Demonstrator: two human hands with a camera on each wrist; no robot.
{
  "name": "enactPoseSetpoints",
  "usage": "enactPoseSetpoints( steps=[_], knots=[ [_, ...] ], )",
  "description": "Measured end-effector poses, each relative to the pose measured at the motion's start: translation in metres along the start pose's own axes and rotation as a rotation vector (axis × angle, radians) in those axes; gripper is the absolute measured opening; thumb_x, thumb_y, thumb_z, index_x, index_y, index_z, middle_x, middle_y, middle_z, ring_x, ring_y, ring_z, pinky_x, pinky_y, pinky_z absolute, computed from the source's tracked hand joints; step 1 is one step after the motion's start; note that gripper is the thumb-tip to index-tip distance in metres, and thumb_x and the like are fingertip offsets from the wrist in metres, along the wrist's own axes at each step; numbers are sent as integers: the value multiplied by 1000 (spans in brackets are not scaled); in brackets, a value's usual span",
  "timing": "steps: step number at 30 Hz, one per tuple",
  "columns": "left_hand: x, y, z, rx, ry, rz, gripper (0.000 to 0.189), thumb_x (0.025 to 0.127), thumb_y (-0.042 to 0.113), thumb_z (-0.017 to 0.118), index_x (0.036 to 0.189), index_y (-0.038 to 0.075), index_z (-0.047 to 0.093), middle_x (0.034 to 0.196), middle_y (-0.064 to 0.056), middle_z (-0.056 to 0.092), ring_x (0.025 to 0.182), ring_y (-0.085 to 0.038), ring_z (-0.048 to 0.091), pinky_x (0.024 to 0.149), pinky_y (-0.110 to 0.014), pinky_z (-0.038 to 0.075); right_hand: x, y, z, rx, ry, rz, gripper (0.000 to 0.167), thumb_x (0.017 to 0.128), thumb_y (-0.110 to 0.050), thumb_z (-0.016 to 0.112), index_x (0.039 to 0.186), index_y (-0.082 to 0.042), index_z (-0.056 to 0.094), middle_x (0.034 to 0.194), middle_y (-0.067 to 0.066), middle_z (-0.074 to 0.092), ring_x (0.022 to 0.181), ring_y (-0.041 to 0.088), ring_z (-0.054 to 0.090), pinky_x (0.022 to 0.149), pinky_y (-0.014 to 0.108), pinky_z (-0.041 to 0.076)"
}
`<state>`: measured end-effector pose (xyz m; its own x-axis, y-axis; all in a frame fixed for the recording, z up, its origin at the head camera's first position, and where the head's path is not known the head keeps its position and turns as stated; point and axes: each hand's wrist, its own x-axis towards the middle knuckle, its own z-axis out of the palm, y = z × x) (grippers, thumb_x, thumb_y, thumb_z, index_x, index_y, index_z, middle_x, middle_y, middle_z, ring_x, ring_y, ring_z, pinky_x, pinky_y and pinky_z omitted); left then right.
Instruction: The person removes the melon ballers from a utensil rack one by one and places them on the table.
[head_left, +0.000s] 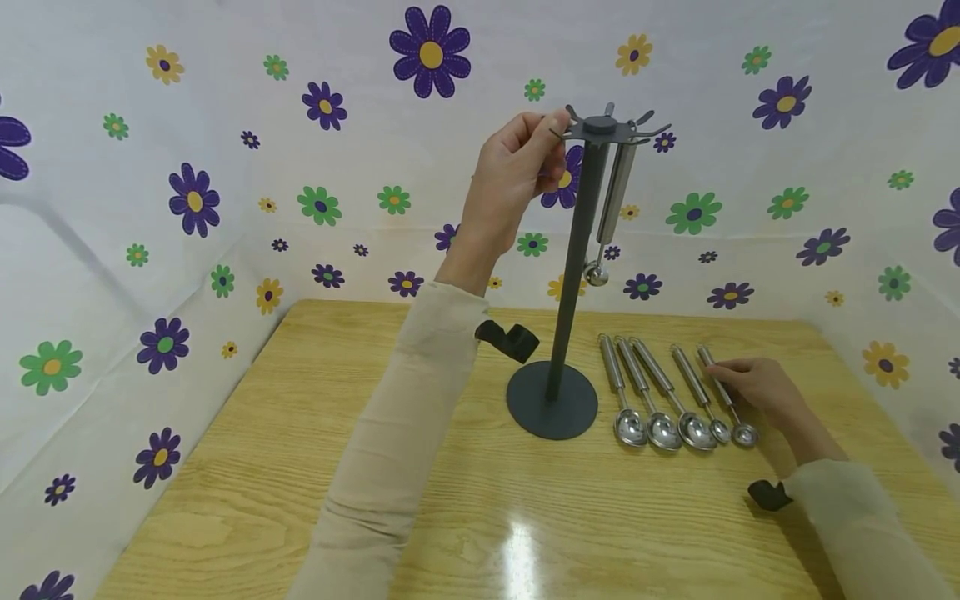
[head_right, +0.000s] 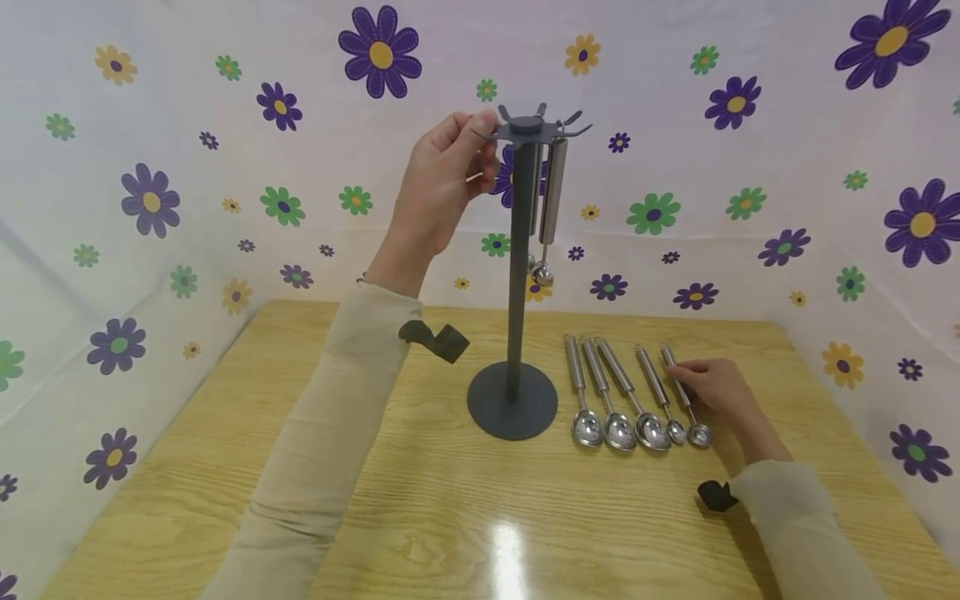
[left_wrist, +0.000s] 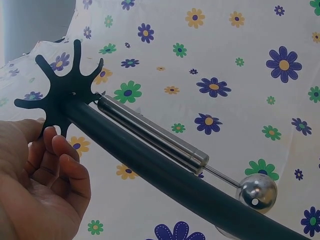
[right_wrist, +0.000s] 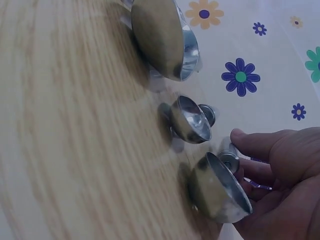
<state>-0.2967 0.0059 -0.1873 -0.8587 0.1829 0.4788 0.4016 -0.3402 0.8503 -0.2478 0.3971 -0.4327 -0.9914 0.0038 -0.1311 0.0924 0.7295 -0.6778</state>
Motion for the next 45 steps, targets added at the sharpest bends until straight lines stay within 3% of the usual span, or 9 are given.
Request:
enactPoseSetpoints(
  steps=[2, 5, 14, 17, 21, 26, 35, 41, 45],
  knots=[
    [0, 0, 0, 4, 2, -1, 16, 108, 15, 57, 94, 6, 58, 79, -8, 55, 69, -18, 52, 65, -23, 46, -1, 0, 0, -10, 8, -10, 55, 108, -34, 58, 133, 14, 58, 131, 37, 59, 107, 38, 64, 91, 38, 53],
    [0, 0, 1, 6, 3, -2, 17, 108, 15, 57, 94, 6, 58, 79, -8, 55, 70, -18, 52, 65, -23, 46, -2, 0, 0, -33, 20, -17, 53, 107, -34, 59, 132, 14, 60, 120, 30, 67, 94, 17, 58, 73, 19, 46],
    [0, -1, 0, 2, 5, 4, 17, 108, 15, 57, 94, 6, 58, 79, -8, 55, 69, -19, 52, 65, -23, 47, 0, 9, -5, 75, -3, 47, 62, 108, -40, 55, 136, 15, 55, 93, 4, 68, 77, 12, 57, 68, 24, 49],
    [0, -1, 1, 2, 4, 3, 17, 108, 15, 57, 94, 6, 58, 80, -8, 55, 70, -19, 52, 66, -24, 47, -1, 11, -9, 178, -20, 85, 66, 108, -42, 53, 138, 17, 51, 90, -1, 65, 78, 10, 57, 70, 23, 50],
    [-1, 0, 0, 4, 7, -1, 17, 108, 16, 57, 94, 6, 58, 80, -7, 55, 70, -18, 52, 66, -24, 46, -4, 11, -13, 278, -38, 92, 72, 108, -45, 54, 144, 17, 45, 97, -8, 65, 85, 4, 59, 76, 18, 52],
    [-2, 0, 0, 6, 8, -3, 16, 108, 16, 58, 94, 7, 58, 81, -7, 55, 70, -18, 52, 65, -24, 45, -5, -1, -17, 374, -76, 16, 72, 109, -41, 51, 149, 17, 36, 112, -10, 61, 95, 2, 61, 83, 18, 54],
    [-7, 7, -2, 121, 27, -7, 19, 107, 20, 59, 117, 4, 63, 91, -10, 60, 73, -18, 54, 69, -24, 48, -10, -59, -21, 341, -90, -122, 66, 110, -43, 46, 148, 10, 41, 115, -9, 59, 101, 6, 60, 87, 20, 53],
    [-19, 15, -1, 217, 139, 104, 20, 109, 17, 55, 122, 2, 55, 92, -9, 61, 70, -18, 55, 69, -24, 51, -15, -115, -25, 474, -26, -223, 35, 108, -36, 56, 130, -10, 65, 105, -3, 64, 95, 13, 61, 82, 20, 54],
    [-27, 21, 1, 294, 132, 192, 22, 108, 19, 57, 120, 0, 55, 94, -9, 60, 71, -19, 56, 69, -25, 51, -19, -159, -28, 580, 15, -310, 26, 105, -31, 61, 122, -13, 71, 102, 1, 66, 94, 17, 62, 83, 21, 54]
  ],
)
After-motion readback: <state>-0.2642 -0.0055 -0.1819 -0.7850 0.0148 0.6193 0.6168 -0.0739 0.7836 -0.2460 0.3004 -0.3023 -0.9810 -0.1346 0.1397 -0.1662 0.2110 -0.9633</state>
